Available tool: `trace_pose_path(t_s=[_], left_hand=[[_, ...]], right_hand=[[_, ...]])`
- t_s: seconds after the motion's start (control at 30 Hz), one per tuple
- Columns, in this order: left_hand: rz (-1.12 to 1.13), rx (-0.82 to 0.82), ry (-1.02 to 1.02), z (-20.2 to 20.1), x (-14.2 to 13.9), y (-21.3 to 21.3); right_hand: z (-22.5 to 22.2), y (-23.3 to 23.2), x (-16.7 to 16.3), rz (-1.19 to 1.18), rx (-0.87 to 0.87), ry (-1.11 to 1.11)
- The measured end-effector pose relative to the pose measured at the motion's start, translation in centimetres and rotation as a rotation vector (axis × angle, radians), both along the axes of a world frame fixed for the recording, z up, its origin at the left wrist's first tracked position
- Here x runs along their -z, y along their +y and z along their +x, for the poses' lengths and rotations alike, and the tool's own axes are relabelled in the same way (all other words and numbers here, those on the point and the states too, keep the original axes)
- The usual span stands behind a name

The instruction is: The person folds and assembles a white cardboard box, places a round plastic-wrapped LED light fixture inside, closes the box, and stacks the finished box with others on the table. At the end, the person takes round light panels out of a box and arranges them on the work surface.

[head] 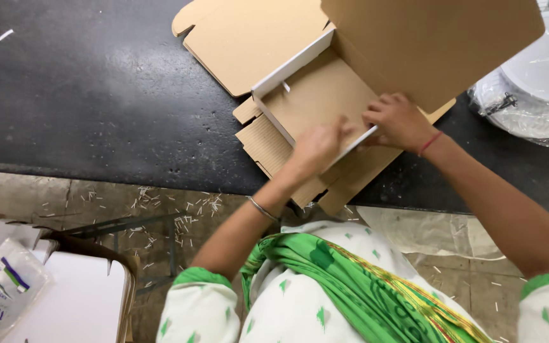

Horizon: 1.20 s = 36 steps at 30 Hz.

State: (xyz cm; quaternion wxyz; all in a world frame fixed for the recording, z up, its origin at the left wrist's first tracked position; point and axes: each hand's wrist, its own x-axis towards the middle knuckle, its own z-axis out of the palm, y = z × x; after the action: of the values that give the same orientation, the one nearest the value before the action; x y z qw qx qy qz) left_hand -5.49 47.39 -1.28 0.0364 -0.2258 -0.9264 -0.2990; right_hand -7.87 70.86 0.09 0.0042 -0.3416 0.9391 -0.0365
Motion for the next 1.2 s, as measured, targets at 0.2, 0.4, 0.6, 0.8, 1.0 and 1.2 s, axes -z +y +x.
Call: trace_pose_path(t_s=[0.2,0.4,0.6,0.8,1.0,1.2], left_hand=[[-0.279,-0.038,0.560,-7.6,-0.9,-7.5],[-0.129,0.185,0.327,-10.2,-1.6,-9.1],[0.824,0.100,0.008,-7.8,-4.6,-10.7],[0.080,0.034,-0.684,3.2,-3.8,-26.8],[-0.494,-0.590,-0.333,9.5,0.8,-35.0],[0.819,-0.623,-0.577,6.2,4.2,-20.3]], right_hand=[[1.1,2.6,-0.6,-0.115,0.055,0.126],[0.6,3.3,0.8,-0.156,0.040,0.108],[-0.3,3.0,1.7,-0.088,0.087,0.110],[3.8,3.0,-0.1,-0.255,0.120,0.354],[4.6,10.8,-2.8,-0.430,0.783,0.381],[1.0,17.1,-0.5,-0.001,0.627,0.736]])
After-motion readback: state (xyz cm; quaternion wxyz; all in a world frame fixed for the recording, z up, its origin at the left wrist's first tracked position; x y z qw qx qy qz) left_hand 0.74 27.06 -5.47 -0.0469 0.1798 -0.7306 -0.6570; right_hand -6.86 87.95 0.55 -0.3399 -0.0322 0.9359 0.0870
